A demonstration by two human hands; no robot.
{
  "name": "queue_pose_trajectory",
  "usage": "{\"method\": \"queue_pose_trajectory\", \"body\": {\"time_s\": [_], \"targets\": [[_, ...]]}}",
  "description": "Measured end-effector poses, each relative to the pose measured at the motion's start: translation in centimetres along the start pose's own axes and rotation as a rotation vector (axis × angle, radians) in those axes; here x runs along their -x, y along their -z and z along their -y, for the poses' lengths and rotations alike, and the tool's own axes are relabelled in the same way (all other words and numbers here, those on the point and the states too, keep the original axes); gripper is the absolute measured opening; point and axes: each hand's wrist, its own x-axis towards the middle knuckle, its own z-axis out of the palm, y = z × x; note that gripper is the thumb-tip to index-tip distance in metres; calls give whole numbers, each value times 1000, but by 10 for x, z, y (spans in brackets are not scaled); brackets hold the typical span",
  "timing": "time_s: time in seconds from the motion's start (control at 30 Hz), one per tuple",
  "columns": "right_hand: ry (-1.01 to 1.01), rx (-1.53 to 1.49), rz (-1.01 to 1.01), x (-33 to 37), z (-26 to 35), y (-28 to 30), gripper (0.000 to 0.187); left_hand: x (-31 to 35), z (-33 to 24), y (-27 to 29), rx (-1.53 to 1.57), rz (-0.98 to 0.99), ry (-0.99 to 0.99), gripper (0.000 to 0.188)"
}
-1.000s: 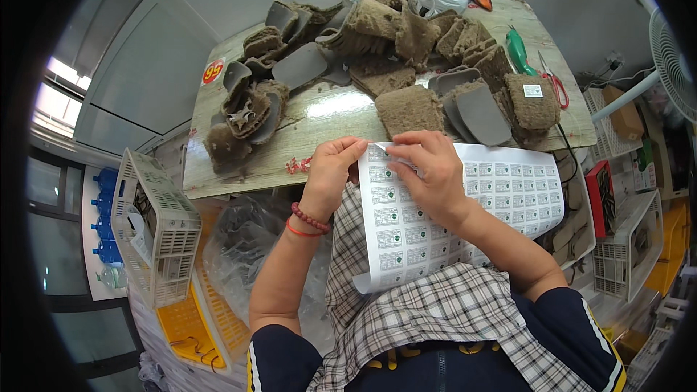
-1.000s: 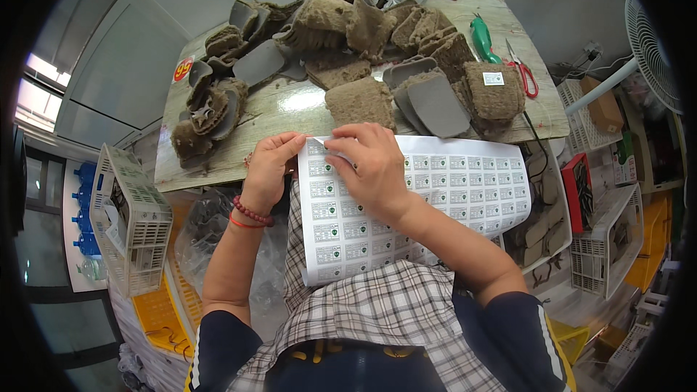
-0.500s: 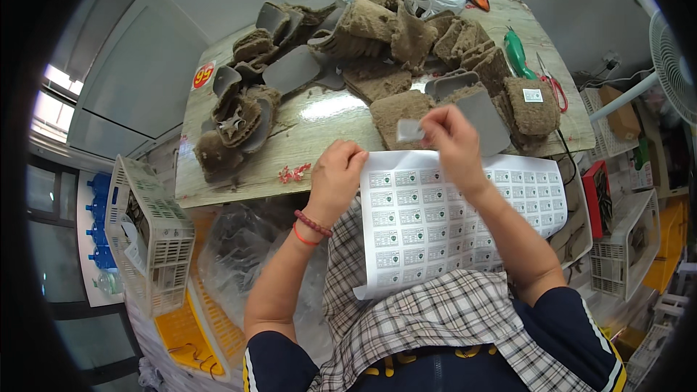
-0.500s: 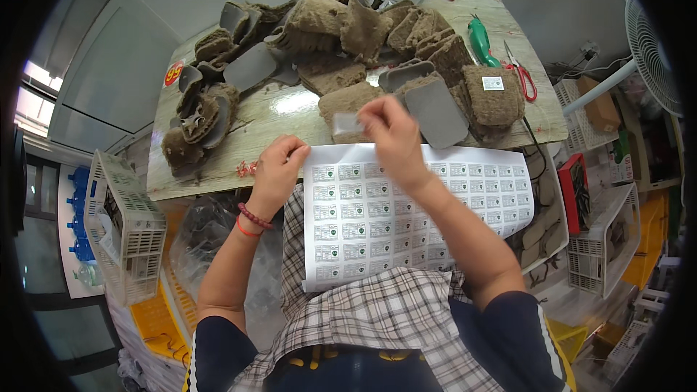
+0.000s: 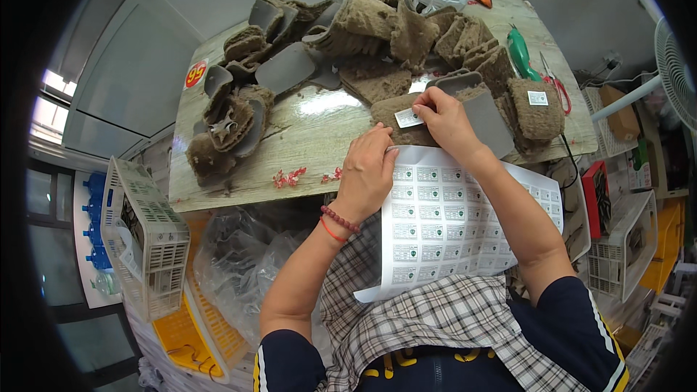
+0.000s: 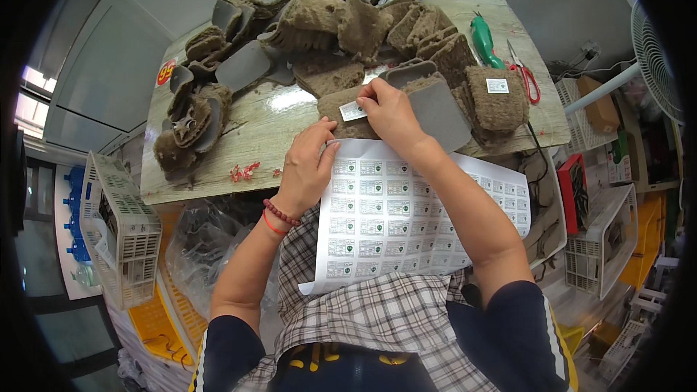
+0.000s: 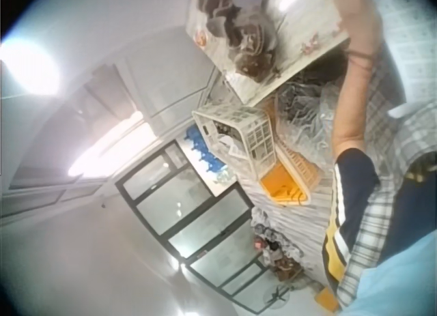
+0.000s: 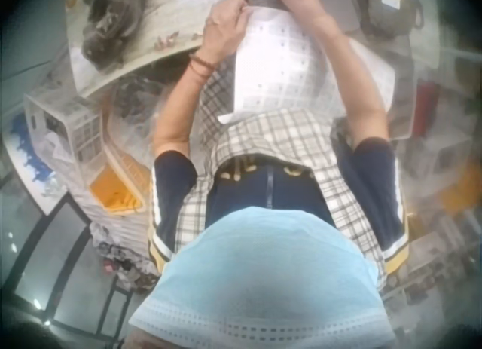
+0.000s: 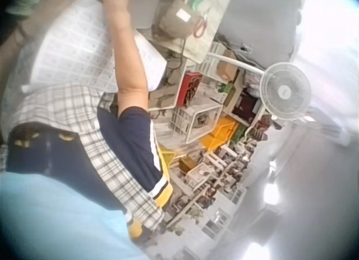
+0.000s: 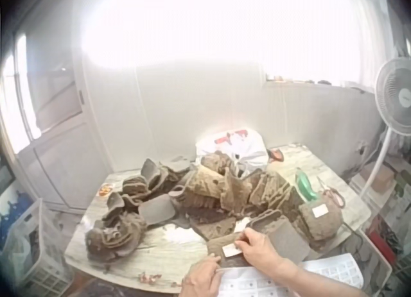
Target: The person repeatedly picks up brown fuzzy slippers from a table, peels individual labels from a sheet, and sticks them onto the slippers. The person handles the slippers one at a time and places each labeled slipper back on the table.
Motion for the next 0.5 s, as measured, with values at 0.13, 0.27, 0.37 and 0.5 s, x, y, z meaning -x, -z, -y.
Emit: {"method": "queue_pose_trajectory", "body": {"time_s": [0.13, 0.27, 0.37, 0.5], "targets": [[12, 8, -21, 5, 2, -2, 14, 0, -1, -1, -9, 6, 7, 12], [25, 13, -33, 7, 2, -3, 12, 0, -1, -1, -16, 7, 1, 12], [44, 22, -48, 7, -1, -5, 12, 0, -2, -1, -21, 10, 2, 12], [83, 58, -54, 8, 0, -5, 10, -1, -2, -2, -37, 6, -14, 12]]}}
